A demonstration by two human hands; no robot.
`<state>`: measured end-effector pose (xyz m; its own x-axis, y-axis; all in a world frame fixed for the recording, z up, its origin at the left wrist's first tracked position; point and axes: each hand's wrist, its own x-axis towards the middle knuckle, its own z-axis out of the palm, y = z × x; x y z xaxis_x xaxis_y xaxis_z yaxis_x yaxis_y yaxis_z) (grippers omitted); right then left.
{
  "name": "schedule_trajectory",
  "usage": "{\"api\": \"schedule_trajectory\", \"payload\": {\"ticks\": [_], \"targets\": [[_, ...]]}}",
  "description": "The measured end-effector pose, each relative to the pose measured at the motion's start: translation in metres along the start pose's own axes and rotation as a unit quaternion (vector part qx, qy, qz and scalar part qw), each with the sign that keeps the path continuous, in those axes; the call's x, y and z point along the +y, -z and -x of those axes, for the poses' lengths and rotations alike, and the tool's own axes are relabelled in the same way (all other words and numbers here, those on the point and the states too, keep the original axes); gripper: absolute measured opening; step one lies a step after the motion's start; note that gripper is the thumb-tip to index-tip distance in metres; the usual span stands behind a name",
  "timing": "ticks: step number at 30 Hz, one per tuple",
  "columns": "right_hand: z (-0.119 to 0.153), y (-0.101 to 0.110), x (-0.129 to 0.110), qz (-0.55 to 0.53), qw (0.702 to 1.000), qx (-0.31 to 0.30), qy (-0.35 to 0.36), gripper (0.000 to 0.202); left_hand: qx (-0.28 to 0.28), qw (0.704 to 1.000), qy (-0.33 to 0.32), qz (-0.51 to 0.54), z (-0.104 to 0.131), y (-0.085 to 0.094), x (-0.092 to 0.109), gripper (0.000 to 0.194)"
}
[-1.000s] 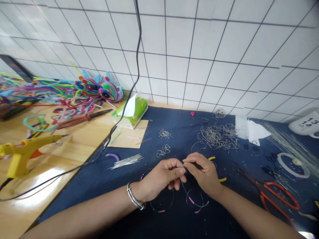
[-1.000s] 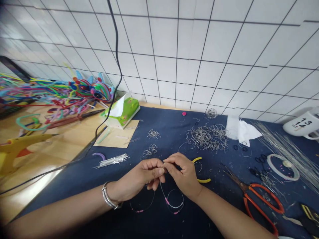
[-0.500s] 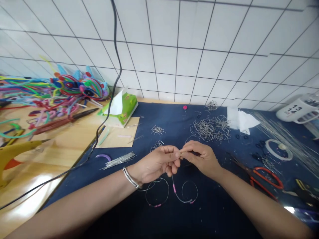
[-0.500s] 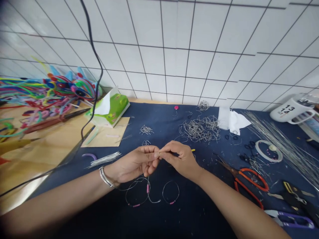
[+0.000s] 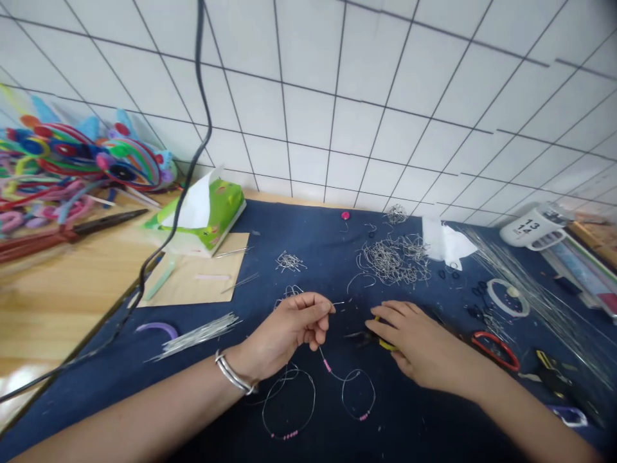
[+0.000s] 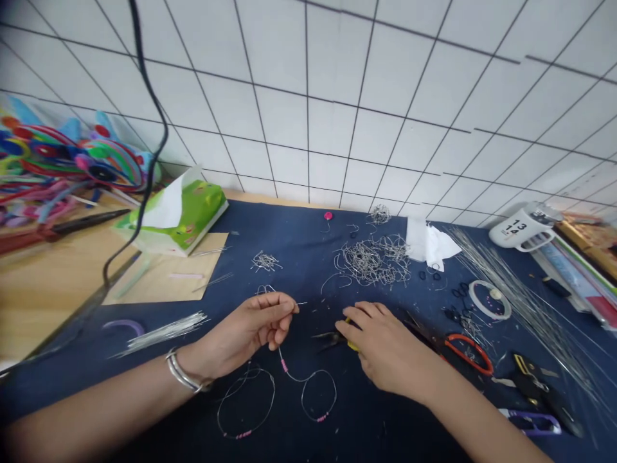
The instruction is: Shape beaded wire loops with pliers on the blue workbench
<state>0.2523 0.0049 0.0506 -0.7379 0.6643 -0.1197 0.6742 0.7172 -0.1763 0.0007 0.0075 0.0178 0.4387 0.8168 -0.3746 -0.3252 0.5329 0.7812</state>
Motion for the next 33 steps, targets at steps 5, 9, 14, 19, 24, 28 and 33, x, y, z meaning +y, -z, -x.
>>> {"api": "schedule_trajectory", "payload": {"ticks": [5,9,14,19,24,28,33], "targets": [[-0.004,-0.014,-0.009,0.067,0.997,-0.005,-0.024,0.053,0.0,1.0,-0.012,-0.012,0.004,-0.002,0.001,0.021],[-0.005,-0.023,-0.013,0.095,0.995,0.008,-0.039,0.049,0.009,0.999,-0.019,-0.035,0.006,-0.004,0.0,0.023],[-0.005,-0.032,-0.009,0.135,0.989,0.036,-0.056,0.051,0.004,0.998,-0.047,-0.052,0.009,-0.005,0.002,0.022],[-0.011,-0.035,0.0,0.108,0.984,0.07,-0.122,0.049,-0.006,0.998,-0.065,-0.025,0.01,-0.005,0.004,0.021],[-0.011,-0.031,-0.002,0.021,0.985,0.087,-0.15,0.055,-0.018,0.997,-0.078,-0.012,0.01,-0.003,0.005,0.018],[-0.01,-0.026,-0.009,-0.092,0.979,0.124,-0.135,0.051,-0.026,0.996,-0.084,-0.002,0.011,-0.003,0.005,0.018],[-0.021,-0.01,-0.021,-0.465,0.871,0.136,-0.082,0.034,-0.036,0.995,-0.098,0.001,0.01,-0.004,0.007,0.017]]}}
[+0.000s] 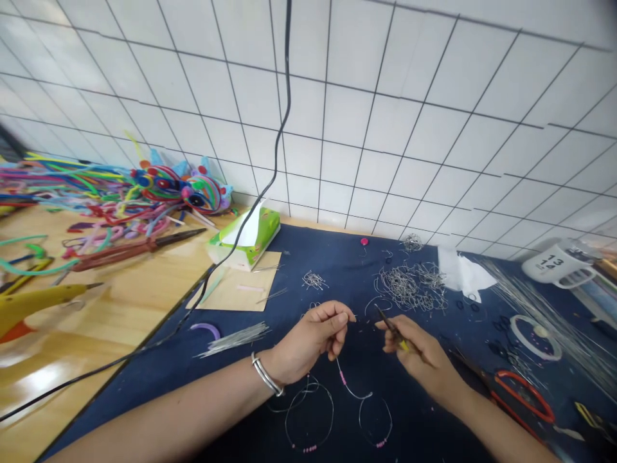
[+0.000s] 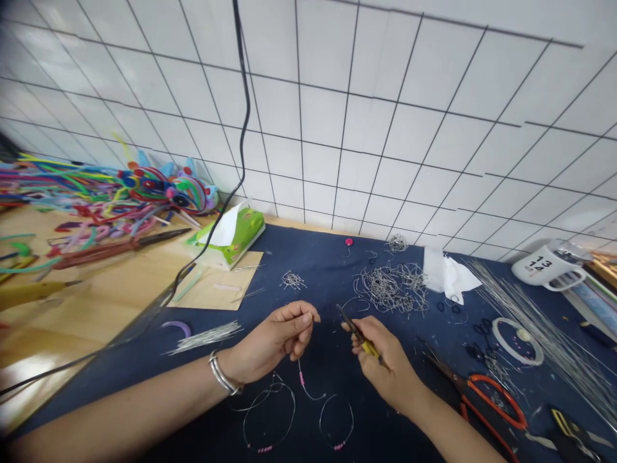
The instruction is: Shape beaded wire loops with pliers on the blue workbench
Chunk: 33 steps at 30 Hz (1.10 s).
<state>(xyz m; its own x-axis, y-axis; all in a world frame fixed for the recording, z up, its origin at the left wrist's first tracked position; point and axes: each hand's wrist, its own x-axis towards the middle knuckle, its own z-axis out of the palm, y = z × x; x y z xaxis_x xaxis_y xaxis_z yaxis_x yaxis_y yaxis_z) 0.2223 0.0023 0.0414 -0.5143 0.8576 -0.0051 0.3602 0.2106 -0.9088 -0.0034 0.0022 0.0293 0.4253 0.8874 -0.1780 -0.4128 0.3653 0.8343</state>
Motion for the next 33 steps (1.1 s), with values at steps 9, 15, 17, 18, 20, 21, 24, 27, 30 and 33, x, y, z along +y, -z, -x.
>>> {"api": "schedule_trajectory", "payload": {"ticks": [9,15,17,18,20,21,24,27,30,33], "targets": [[-0.003,-0.027,0.017,-0.429,0.885,-0.125,-0.133,0.029,0.0,1.0,-0.014,0.016,-0.006,0.006,-0.005,0.014],[0.0,-0.029,0.028,-0.427,0.875,-0.183,-0.135,0.028,-0.011,1.0,0.02,0.01,-0.008,0.005,-0.011,0.013],[-0.001,-0.029,0.029,-0.43,0.873,-0.187,-0.138,0.028,-0.018,0.999,0.027,0.009,-0.008,0.004,-0.012,0.013],[-0.001,-0.029,0.029,-0.432,0.871,-0.188,-0.14,0.028,-0.022,0.999,0.029,0.009,-0.008,0.004,-0.013,0.013],[-0.001,-0.029,0.03,-0.433,0.868,-0.194,-0.144,0.028,-0.026,0.999,0.032,0.01,-0.007,0.004,-0.014,0.013],[0.0,-0.029,0.031,-0.433,0.868,-0.197,-0.145,0.028,-0.027,0.999,0.033,0.01,-0.007,0.003,-0.014,0.013],[0.001,-0.03,0.033,-0.433,0.867,-0.197,-0.145,0.028,-0.033,0.999,0.034,0.01,-0.007,0.003,-0.015,0.012],[0.002,-0.029,0.033,-0.434,0.867,-0.196,-0.145,0.027,-0.037,0.999,0.037,0.014,-0.006,0.002,-0.016,0.012],[0.002,-0.029,0.033,-0.43,0.869,-0.198,-0.143,0.028,-0.038,0.998,0.038,0.021,-0.006,0.002,-0.017,0.012],[0.001,-0.029,0.032,-0.427,0.873,-0.194,-0.138,0.029,-0.04,0.998,0.036,0.028,-0.005,0.002,-0.016,0.011]]}}
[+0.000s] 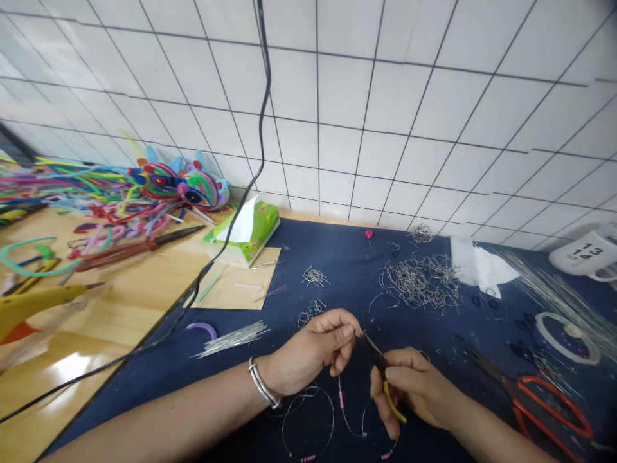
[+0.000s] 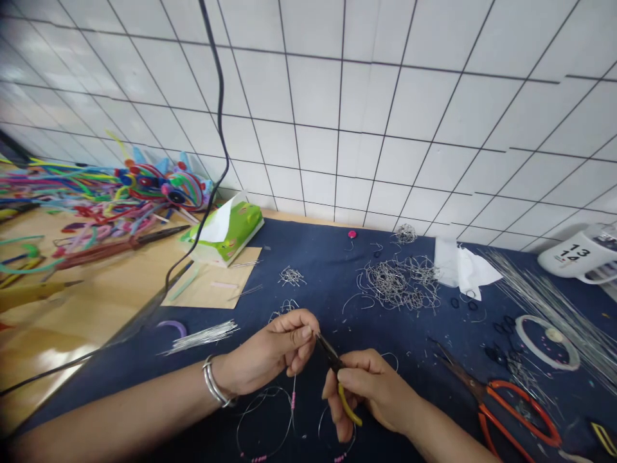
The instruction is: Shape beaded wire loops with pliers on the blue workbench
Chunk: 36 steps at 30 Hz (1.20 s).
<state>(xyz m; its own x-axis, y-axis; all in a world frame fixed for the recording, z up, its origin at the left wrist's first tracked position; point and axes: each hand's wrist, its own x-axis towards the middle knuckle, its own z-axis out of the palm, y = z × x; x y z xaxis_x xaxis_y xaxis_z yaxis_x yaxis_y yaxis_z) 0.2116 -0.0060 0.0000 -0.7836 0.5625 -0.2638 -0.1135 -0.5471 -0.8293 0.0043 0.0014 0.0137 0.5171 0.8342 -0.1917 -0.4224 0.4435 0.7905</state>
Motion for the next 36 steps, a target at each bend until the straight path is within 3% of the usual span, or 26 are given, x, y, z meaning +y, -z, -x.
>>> {"api": "schedule_trajectory", "payload": {"ticks": [22,31,36], "targets": [[0.002,-0.002,-0.004,0.016,1.0,-0.001,-0.001,0.029,-0.015,0.999,0.027,0.015,0.003,-0.001,-0.002,0.011],[0.005,0.0,-0.012,0.12,0.991,0.061,-0.004,0.031,-0.001,0.998,-0.01,-0.066,0.004,-0.005,0.004,0.016],[0.007,-0.005,-0.024,0.307,0.947,0.091,0.016,0.033,-0.003,0.998,0.016,-0.065,0.007,-0.008,0.008,0.017]]}}
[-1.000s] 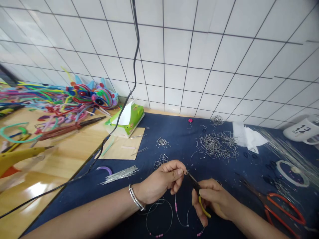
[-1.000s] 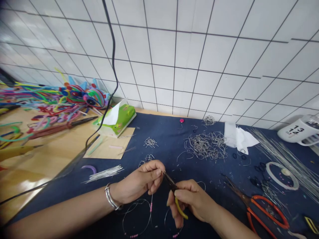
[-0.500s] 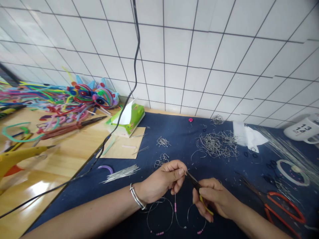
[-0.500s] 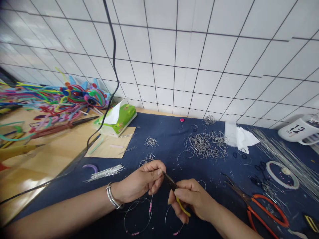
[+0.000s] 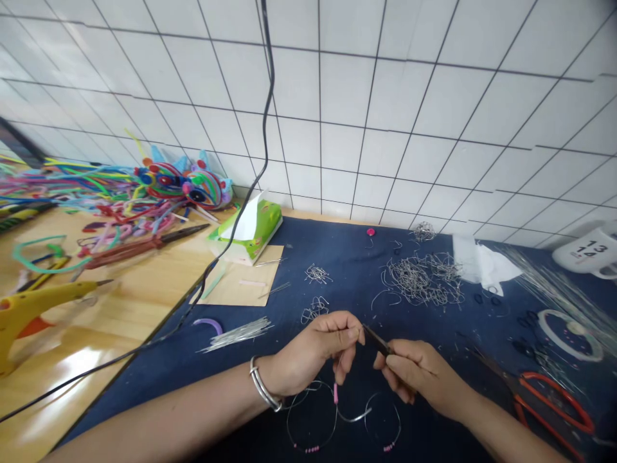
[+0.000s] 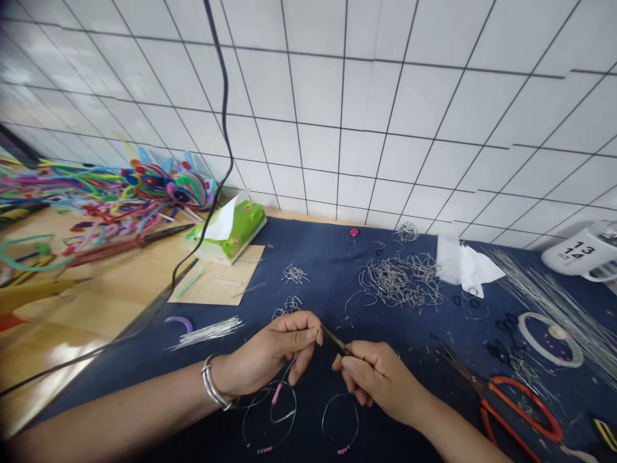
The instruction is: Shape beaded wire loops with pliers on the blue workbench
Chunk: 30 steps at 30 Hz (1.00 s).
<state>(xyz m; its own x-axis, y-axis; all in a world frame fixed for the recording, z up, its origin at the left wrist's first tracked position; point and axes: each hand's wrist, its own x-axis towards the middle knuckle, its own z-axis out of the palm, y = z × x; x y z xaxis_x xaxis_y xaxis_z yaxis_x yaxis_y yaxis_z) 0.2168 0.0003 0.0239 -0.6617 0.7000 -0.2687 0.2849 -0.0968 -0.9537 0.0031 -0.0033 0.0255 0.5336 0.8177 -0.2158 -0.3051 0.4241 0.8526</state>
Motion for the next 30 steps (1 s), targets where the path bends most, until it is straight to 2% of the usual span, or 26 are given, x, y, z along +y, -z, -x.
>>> {"api": "schedule_trajectory", "payload": {"ticks": [4,13,19,25,30], "targets": [[0.0,0.002,-0.003,0.175,0.98,0.048,0.083,0.027,0.015,1.0,0.005,-0.008,0.003,-0.002,0.005,0.015],[-0.004,0.009,0.011,0.414,0.875,0.099,0.231,0.018,0.019,0.997,0.005,-0.078,0.007,-0.001,0.013,0.015],[-0.005,0.015,0.017,0.51,0.81,0.108,0.268,0.018,0.002,0.995,0.045,-0.089,0.009,0.0,0.02,0.014],[-0.003,0.023,0.018,0.611,0.718,0.134,0.305,0.021,-0.011,0.995,0.075,-0.064,0.011,-0.003,0.021,0.012],[-0.001,0.027,0.018,0.643,0.686,0.139,0.311,0.026,-0.006,0.996,0.084,-0.019,0.012,-0.006,0.017,0.012]]}}
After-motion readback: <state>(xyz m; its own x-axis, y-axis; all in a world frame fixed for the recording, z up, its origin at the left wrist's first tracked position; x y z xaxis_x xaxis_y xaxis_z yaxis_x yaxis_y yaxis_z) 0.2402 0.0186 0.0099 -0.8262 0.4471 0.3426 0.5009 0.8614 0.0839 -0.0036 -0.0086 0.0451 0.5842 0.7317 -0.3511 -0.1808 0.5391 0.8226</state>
